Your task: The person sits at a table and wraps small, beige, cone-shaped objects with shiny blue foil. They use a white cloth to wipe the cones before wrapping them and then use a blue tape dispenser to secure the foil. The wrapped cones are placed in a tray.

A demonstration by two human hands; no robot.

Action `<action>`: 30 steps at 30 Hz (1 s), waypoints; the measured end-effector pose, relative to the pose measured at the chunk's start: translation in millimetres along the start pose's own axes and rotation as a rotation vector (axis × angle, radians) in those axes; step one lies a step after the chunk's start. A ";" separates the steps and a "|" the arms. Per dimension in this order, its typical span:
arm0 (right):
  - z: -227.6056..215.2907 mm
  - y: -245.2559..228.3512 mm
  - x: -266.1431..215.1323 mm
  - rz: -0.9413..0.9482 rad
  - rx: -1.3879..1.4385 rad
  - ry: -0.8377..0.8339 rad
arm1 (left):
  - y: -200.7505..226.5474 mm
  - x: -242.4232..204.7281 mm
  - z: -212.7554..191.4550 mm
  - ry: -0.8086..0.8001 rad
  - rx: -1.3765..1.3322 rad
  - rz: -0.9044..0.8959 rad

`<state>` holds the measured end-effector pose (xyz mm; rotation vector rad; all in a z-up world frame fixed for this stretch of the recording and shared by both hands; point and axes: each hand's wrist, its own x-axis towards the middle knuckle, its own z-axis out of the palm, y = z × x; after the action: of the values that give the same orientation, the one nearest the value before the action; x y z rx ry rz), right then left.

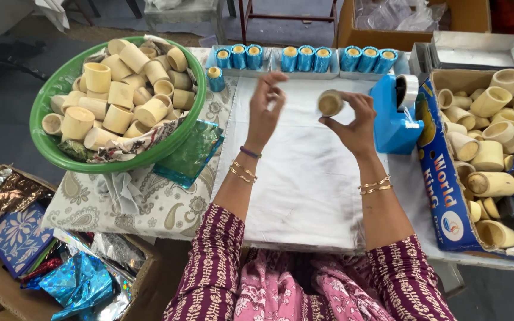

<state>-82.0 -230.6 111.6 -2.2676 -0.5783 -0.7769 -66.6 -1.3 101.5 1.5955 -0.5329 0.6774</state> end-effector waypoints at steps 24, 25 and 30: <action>4.4 -18.6 -7.4 -0.276 -0.078 0.037 | 37.7 -15.2 34.6 -0.054 0.096 -0.108; 3.9 -18.8 -7.0 -0.269 -0.049 0.030 | 38.5 -16.1 34.0 -0.057 0.127 -0.077; 0.0 -18.6 -7.6 -0.250 -0.021 0.021 | 43.8 -19.2 31.7 -0.153 0.452 0.210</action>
<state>-98.4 -219.3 114.8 -2.2291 -0.8592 -0.9295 -106.4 -39.3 117.4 2.0442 -0.7017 0.8824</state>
